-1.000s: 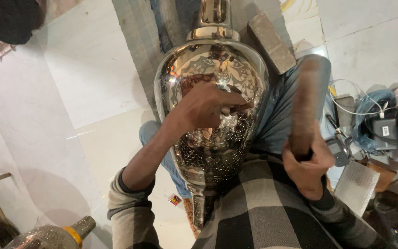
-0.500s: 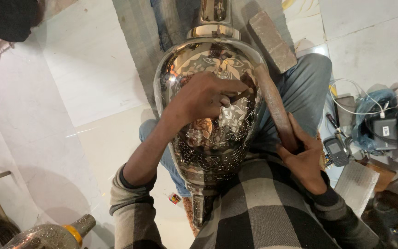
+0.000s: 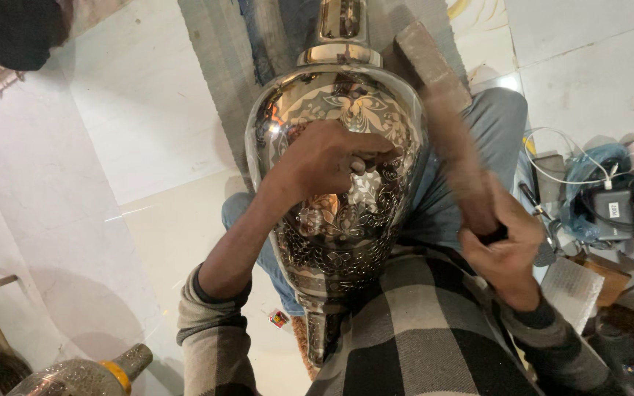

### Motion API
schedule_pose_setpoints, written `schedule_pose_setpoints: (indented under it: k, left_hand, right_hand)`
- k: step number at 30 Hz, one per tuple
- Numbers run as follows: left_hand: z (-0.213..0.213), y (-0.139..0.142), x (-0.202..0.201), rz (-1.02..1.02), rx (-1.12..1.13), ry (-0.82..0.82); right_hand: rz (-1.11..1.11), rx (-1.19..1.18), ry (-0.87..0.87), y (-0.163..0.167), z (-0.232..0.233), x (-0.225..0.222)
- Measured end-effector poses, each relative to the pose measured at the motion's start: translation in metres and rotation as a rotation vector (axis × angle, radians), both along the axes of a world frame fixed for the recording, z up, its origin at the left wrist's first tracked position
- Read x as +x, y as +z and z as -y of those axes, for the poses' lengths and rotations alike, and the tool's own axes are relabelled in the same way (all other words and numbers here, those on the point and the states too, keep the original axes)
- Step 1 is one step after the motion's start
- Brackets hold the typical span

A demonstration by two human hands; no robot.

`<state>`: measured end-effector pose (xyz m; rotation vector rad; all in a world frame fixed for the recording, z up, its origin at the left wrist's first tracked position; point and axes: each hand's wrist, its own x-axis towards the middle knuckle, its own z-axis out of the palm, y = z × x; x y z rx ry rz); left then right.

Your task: The person sits on the floor with a large engraved brass vase held between their legs and decorates its surface by hand. They position a small chisel-like punch against the floral pattern with one hand and strike it with a wooden mallet held in the other hand, working across different areas of the vase body.

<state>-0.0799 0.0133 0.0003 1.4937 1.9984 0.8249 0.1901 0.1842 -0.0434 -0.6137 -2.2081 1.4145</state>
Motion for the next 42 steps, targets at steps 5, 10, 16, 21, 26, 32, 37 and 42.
schedule_pose_setpoints:
  k: [5,10,16,21,26,32,37,42]
  left_hand:
    - [0.005,0.000,0.003,-0.070,0.126,0.038]
    - [0.013,0.004,0.011,-0.057,0.118,0.147]
    - [0.013,0.010,0.018,-0.094,0.094,0.191]
    - [0.025,0.020,0.026,0.087,0.178,0.289]
    - [0.028,0.020,0.041,0.121,0.074,0.449]
    - [0.030,0.012,0.066,0.042,0.195,0.682]
    - [0.028,-0.001,0.090,0.041,0.174,0.961]
    - [0.016,-0.021,0.111,-0.131,0.357,1.156]
  right_hand:
    - [-0.155,-0.234,-0.020,0.003,0.001,-0.015]
    - [-0.059,-0.079,0.132,0.014,-0.017,-0.026]
    - [0.005,-0.091,0.234,0.028,-0.028,-0.043]
    - [-0.011,-0.083,0.293,0.034,-0.036,-0.063]
    - [0.073,0.108,0.435,0.054,-0.057,-0.077]
    - [0.065,0.343,0.605,0.066,-0.068,-0.117]
    - [0.080,0.545,0.749,0.086,-0.069,-0.140]
    - [0.106,0.622,0.871,0.110,-0.062,-0.159]
